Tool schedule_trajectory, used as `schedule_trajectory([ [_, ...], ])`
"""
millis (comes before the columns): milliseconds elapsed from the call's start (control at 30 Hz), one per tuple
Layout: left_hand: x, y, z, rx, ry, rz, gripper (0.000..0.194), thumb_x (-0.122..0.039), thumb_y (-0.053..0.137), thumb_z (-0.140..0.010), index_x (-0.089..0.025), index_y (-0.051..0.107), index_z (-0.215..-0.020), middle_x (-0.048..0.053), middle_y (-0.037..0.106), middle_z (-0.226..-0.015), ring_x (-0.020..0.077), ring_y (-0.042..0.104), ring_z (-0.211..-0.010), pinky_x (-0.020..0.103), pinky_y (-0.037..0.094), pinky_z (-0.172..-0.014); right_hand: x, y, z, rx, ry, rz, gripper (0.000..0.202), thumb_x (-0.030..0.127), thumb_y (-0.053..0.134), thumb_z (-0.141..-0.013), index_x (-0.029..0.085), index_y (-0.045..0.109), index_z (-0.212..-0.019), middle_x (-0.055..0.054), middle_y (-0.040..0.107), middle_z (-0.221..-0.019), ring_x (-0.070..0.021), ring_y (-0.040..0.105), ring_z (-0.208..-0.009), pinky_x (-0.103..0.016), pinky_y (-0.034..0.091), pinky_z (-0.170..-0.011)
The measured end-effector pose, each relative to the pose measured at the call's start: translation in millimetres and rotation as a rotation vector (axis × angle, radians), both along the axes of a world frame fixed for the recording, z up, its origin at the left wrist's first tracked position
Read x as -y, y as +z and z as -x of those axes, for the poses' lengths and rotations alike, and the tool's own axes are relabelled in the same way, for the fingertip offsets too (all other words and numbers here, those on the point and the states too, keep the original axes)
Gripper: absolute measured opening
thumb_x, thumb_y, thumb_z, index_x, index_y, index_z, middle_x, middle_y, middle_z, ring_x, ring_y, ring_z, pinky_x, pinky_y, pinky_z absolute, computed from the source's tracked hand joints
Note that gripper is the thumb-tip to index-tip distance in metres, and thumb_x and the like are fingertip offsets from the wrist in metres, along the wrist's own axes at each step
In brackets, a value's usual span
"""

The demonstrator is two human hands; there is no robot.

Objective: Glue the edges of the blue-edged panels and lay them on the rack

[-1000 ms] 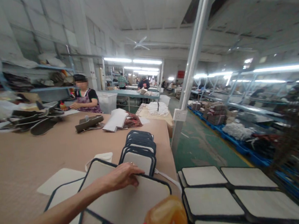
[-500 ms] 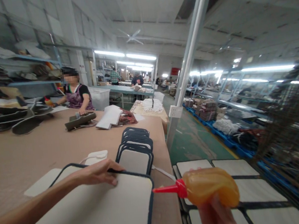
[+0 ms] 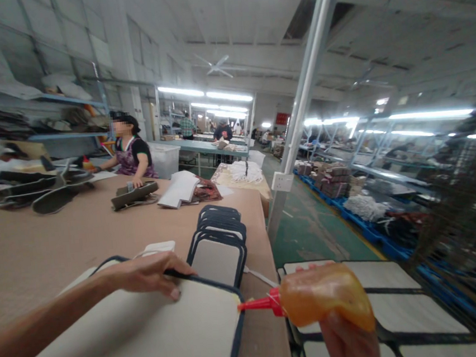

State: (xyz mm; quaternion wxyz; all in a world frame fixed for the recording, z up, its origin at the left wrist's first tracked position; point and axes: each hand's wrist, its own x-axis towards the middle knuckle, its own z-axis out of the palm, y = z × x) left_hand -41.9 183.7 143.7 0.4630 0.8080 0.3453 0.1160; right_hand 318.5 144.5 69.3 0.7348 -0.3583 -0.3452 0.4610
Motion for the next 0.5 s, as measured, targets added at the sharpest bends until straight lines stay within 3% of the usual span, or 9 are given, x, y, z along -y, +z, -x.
schedule_trajectory([
  [333,-0.9,3.0,0.1,0.035,-0.03,0.034,0.046,-0.048,0.066,-0.074,-0.012,0.07,-0.102,-0.001,0.06,-0.073,0.0122,0.046,-0.066,0.017,0.035,-0.054,13.3,1.1,4.2,0.135,-0.035,0.008,0.073,0.039,0.08,-0.056,0.037,0.052,-0.123,0.002,0.056,-0.129,-0.0271,0.044,-0.126,-0.041,0.014,-0.113],
  [500,-4.0,0.5,1.8,0.038,-0.018,0.003,0.042,-0.045,0.066,-0.074,-0.013,0.071,-0.099,0.0,0.061,-0.072,0.0134,0.047,-0.065,0.019,0.036,-0.055,22.7,3.2,8.6,0.25,-0.094,0.027,0.053,0.045,0.073,-0.066,0.035,0.059,-0.116,0.002,0.059,-0.126,-0.0252,0.035,-0.132,-0.038,0.007,-0.115],
])
